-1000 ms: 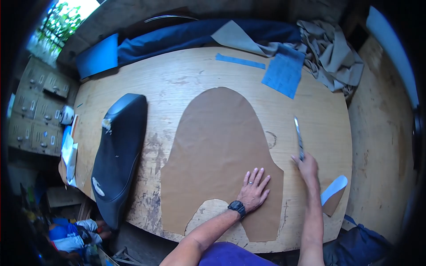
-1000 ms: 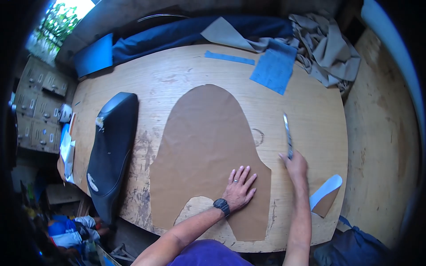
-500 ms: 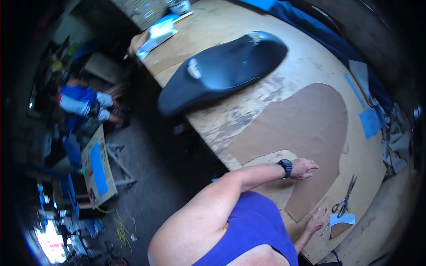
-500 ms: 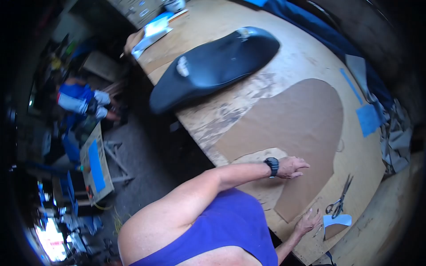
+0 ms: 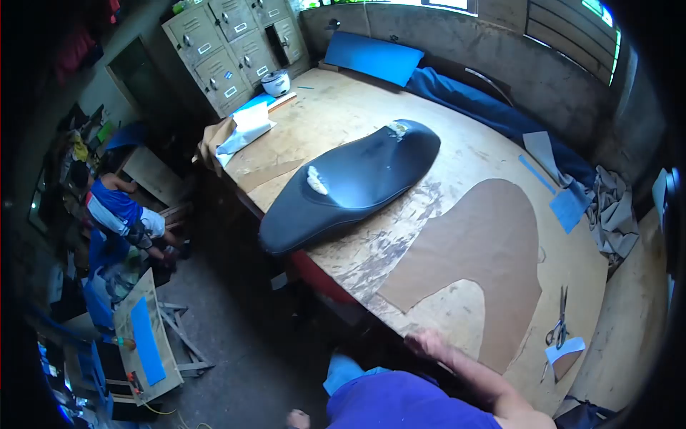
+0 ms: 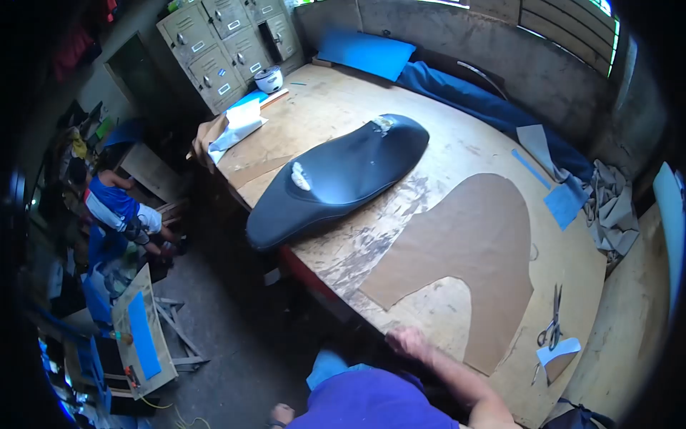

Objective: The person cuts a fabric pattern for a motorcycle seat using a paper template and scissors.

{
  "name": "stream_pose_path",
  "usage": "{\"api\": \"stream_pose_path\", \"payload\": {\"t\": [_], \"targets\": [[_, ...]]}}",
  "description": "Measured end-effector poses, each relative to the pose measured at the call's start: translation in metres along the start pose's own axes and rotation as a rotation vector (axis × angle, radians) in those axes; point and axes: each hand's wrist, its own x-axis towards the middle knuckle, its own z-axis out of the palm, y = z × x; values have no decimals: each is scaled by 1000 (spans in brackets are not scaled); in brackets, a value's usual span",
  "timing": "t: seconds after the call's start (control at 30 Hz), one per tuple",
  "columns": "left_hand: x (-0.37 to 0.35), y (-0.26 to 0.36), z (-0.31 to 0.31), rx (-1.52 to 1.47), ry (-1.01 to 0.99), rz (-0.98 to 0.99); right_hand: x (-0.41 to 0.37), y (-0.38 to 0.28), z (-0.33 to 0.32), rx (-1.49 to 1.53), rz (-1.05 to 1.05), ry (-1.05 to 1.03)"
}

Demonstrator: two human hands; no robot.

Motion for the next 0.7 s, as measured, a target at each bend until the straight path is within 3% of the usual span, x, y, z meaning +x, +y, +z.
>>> {"api": "stream_pose_path", "payload": {"t": [0.03, 0.13, 0.23, 0.37, 0.5, 0.57, 0.67, 0.7], "targets": [[-9, -8, 13, -40, -55, -54, 14, 8, 17, 12, -29, 109], [-26, -19, 49, -212, -159, -115, 31, -18, 18, 45, 389, 66], [-25, -14, 66, -387, -193, -111, 29, -28, 26, -10, 435, 108], [-13, -17, 78, -542, -217, -68, 25, -31, 37, -30, 308, 306], [8, -38, 82, -608, -235, 5, 26, -32, 47, -47, 442, 289], [31, -56, 76, -606, -245, 80, 33, -39, 52, -106, 419, 337], [100, -72, 37, -572, -239, 307, 17, -50, 70, -166, 560, 409], [112, -82, 32, -702, -98, 493, 11, -57, 72, -145, 603, 413]]}}
